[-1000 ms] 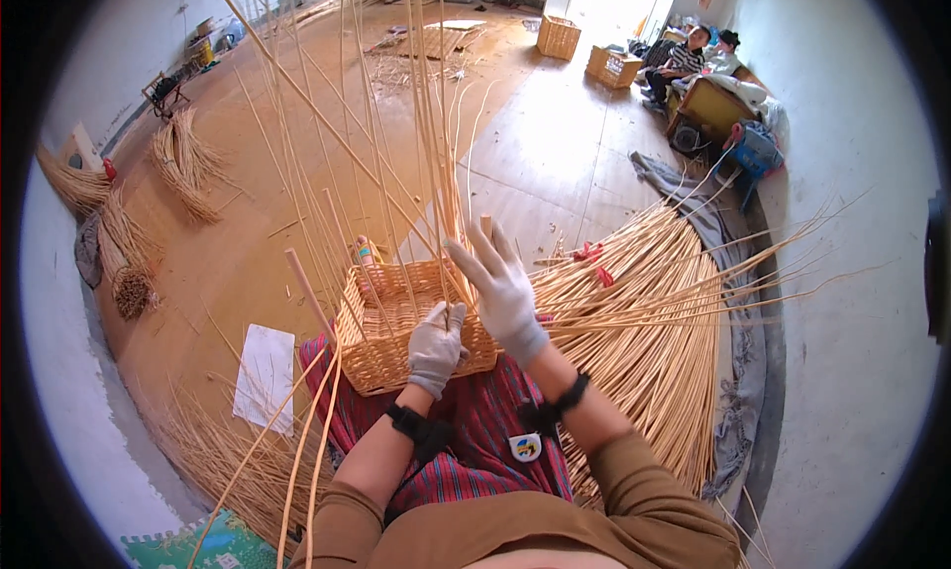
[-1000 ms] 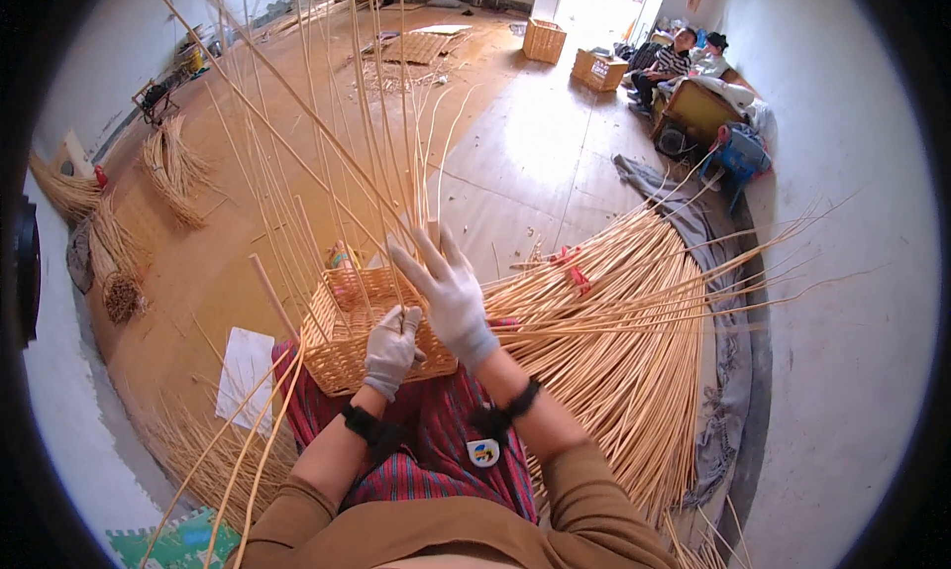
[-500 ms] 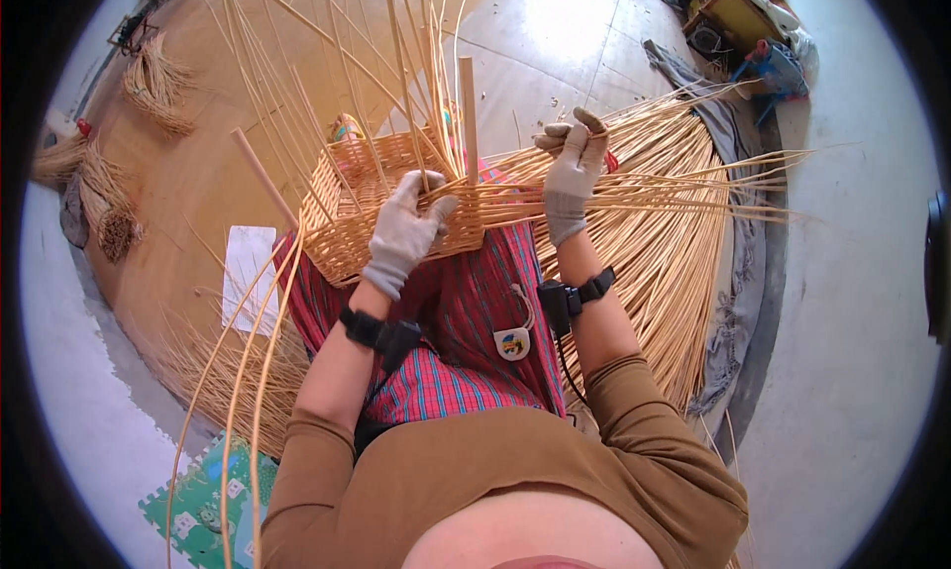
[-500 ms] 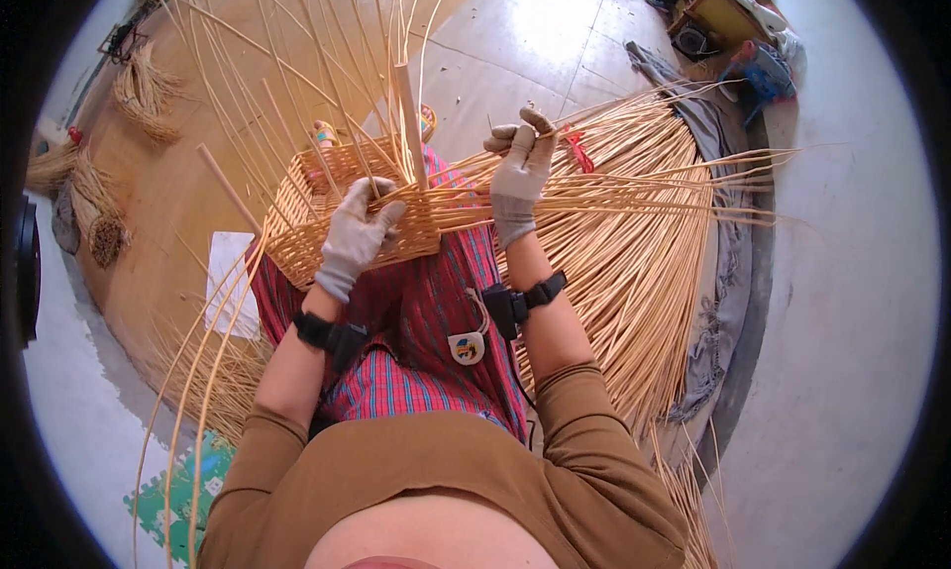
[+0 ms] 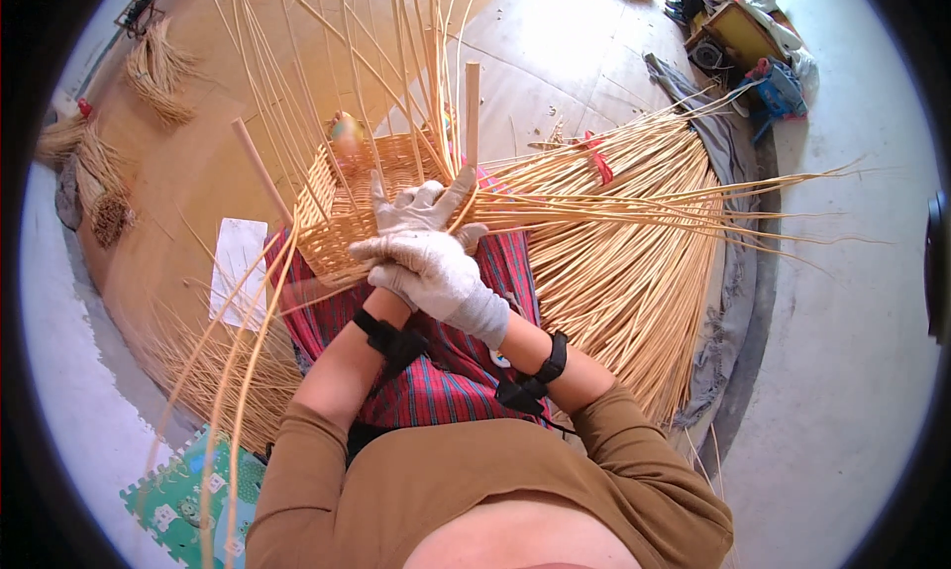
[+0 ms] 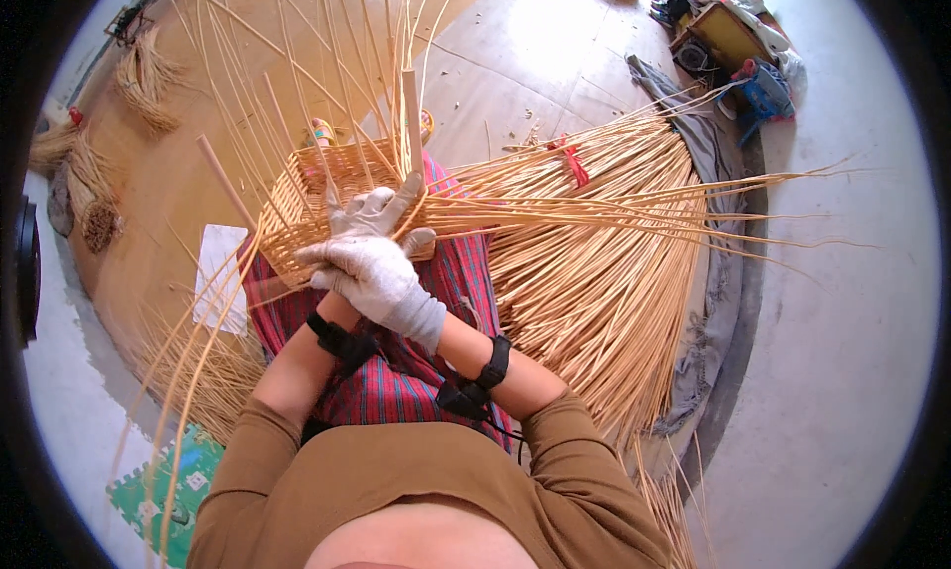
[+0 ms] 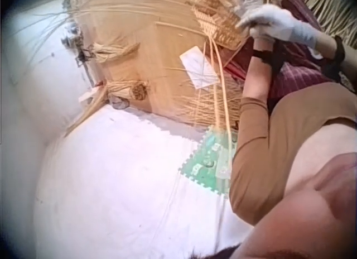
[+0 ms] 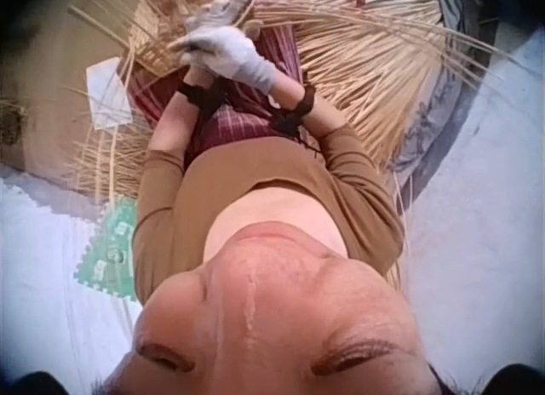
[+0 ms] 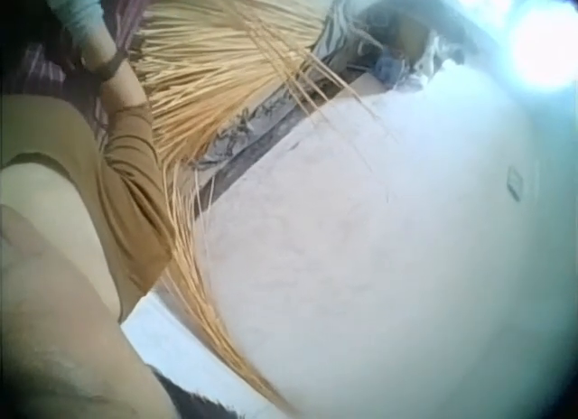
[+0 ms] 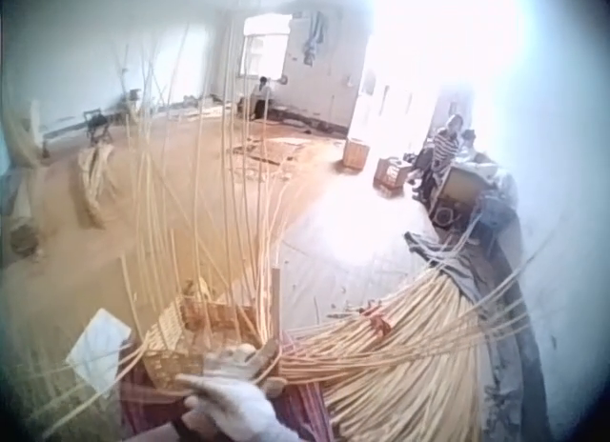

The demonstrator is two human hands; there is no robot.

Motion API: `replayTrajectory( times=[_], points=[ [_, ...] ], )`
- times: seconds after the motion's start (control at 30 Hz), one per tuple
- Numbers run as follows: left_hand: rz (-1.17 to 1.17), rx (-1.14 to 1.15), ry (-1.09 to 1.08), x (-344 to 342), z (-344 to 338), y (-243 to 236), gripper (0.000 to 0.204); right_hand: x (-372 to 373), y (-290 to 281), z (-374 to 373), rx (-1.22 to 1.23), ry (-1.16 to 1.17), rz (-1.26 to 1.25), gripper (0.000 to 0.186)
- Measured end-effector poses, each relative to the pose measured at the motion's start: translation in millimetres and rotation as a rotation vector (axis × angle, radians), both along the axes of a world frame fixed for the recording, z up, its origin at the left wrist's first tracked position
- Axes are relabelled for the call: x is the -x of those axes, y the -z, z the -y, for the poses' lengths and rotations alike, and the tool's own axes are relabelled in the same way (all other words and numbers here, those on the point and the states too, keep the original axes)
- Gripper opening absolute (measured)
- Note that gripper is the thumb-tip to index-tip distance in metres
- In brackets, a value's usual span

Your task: Weaving a square basket from long wooden/reed strips, including measuring and trimming.

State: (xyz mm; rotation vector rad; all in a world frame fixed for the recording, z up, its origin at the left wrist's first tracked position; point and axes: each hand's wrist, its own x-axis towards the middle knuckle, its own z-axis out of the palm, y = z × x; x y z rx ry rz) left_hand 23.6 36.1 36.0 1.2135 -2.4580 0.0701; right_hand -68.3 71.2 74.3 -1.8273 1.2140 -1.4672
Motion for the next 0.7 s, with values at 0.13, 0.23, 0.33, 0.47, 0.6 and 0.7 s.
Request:
replayTrajectory(
  times=[0.13,0.23,0.33,0.47,0.6,0.7],
  points=[
    [-0.917,-0.378,0.114,-24.2,-11.7,12.0,0.046,40.5,4.6,17.6,-0.069,0.257,0.486,0.043],
    [-1.41,-0.809,0.009,-57.2,-4.8,15.7,0.026,86.7,11.8,29.0,-0.448,0.351,-0.201,0.04],
    [-1.549,-0.81,-0.06,-54.5,22.0,1.4,0.029,82.0,26.1,28.9,-0.507,0.412,-0.56,0.039],
    [-1.345,-0.624,0.416,32.6,69.5,-35.6,0.056,53.9,39.3,35.7,-0.499,0.666,-0.508,0.039],
    [-0.939,-0.384,0.304,61.9,63.2,-36.9,0.065,61.3,37.9,50.5,-0.695,0.676,-0.595,0.041],
    [-0.768,-0.335,0.364,-17.1,20.7,-2.9,0.049,70.3,34.0,49.7,-0.588,0.631,-0.45,0.045]
  ],
)
